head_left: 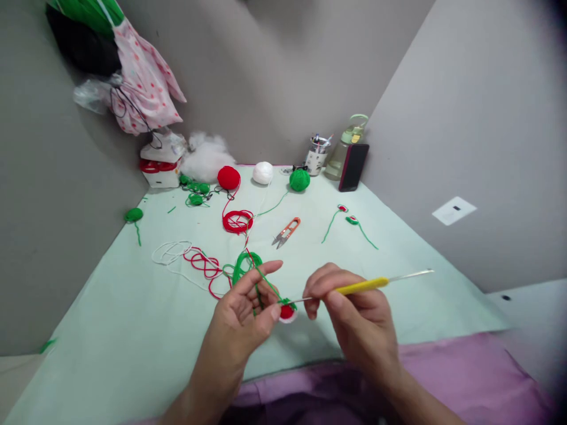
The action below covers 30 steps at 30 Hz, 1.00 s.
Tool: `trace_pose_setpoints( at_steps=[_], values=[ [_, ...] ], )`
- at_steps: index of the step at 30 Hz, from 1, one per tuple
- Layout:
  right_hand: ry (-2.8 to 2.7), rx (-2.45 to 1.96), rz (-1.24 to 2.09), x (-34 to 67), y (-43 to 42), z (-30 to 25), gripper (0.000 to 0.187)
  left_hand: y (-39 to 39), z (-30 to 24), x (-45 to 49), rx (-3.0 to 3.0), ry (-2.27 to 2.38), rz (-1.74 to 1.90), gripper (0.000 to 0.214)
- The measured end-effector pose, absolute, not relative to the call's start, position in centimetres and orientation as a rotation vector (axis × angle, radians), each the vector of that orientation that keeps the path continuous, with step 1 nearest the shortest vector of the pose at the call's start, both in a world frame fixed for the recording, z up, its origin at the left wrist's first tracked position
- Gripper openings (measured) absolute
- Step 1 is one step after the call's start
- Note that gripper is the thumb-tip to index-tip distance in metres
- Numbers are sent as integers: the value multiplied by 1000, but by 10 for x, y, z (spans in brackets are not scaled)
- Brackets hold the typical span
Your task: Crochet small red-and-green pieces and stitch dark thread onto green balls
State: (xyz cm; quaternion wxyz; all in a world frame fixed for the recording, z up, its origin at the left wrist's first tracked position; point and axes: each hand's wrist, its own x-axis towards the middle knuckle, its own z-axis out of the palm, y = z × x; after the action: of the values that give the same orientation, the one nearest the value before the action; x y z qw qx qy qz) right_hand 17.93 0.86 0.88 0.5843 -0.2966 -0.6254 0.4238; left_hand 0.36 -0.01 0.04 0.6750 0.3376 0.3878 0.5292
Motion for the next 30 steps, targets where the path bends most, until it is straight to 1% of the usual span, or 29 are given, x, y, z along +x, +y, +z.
trace_pose_setpoints(
  at_steps=[2, 6, 9, 12, 14, 17, 19, 25, 30],
  values=[
    [-1475, -699, 1011, 174, 11, 9, 16, -2, -3, 6, 812, 885, 1184, 45],
    [-1569, -761, 847, 168, 8, 3, 19, -4, -9, 11, 778, 912, 1208, 45],
    [-1757, -809, 550, 171, 3, -7, 30, -4, -9, 14, 645, 859, 1238, 52],
    [-1970, -773, 288, 175, 0, -15, 47, -3, -5, 18, 461, 739, 1194, 58],
    [-1939, -760, 329, 175, 1, -15, 47, -3, -2, 20, 396, 668, 1143, 57],
    [-1726, -785, 544, 172, 3, -8, 38, -1, 2, 19, 412, 624, 1114, 50],
    [-1642, -766, 637, 170, 3, -3, 35, 1, 3, 17, 434, 639, 1121, 47],
    [-1574, -715, 715, 173, 1, -3, 33, 4, 1, 11, 469, 706, 1156, 49],
    [-1455, -732, 854, 176, 3, -3, 22, 3, -2, 7, 481, 758, 1152, 46]
  ],
)
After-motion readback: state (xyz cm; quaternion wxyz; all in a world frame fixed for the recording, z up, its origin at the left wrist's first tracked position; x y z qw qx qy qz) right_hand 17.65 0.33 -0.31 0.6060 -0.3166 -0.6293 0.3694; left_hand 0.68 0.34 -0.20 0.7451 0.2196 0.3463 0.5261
